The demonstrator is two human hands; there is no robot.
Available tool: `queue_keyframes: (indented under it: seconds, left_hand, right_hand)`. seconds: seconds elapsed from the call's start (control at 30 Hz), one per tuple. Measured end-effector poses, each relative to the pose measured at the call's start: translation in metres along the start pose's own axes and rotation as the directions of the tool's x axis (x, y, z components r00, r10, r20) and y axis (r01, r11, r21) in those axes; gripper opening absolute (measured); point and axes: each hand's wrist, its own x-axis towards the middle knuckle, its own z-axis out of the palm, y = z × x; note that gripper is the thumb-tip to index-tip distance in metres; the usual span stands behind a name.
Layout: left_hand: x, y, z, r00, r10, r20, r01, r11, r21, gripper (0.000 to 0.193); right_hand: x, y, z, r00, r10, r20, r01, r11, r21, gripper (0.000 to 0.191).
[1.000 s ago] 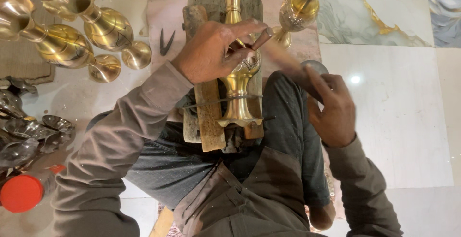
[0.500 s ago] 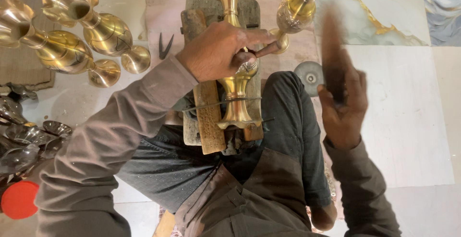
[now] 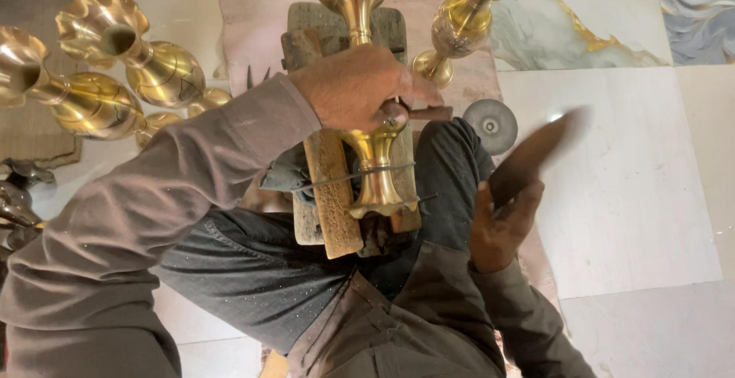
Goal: The person sits on the floor with a brass vase clamped in a wooden fixture and decorates its surface by hand. They hold a small punch against the brass and strike it with a wooden mallet, working repeatedly over the vase's body to cut a decorative pattern, repositioning the punch between strikes.
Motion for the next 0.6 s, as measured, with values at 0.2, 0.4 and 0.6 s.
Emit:
queue_keyframes:
  seconds: [0.2,0.4,0.6]
  left_hand:
    - [-0.018,-0.002,0.010,0.991,0.048,0.127,-0.048,0.999,-0.005,0.049]
    - [0.005,0.022,0.010,0.970,0.042,0.238,-0.044,0.999,0.007,0.040]
    - [-0.016,0.000,0.029,0.974,0.018,0.224,-0.007,0.999,-0.050,0.045]
  right_hand:
    - [-0.058,0.002,0.034,0.958,0.213,-0.192,-0.169,0.960,0.224,0.060]
    - [-0.063,0.011,0.016,0.957,0.109,-0.269,-0.067,0.984,0.163,0.066]
    - [-0.066,0.007,0.030,0.989,0.133,0.065,-0.123,0.983,-0.138,0.070]
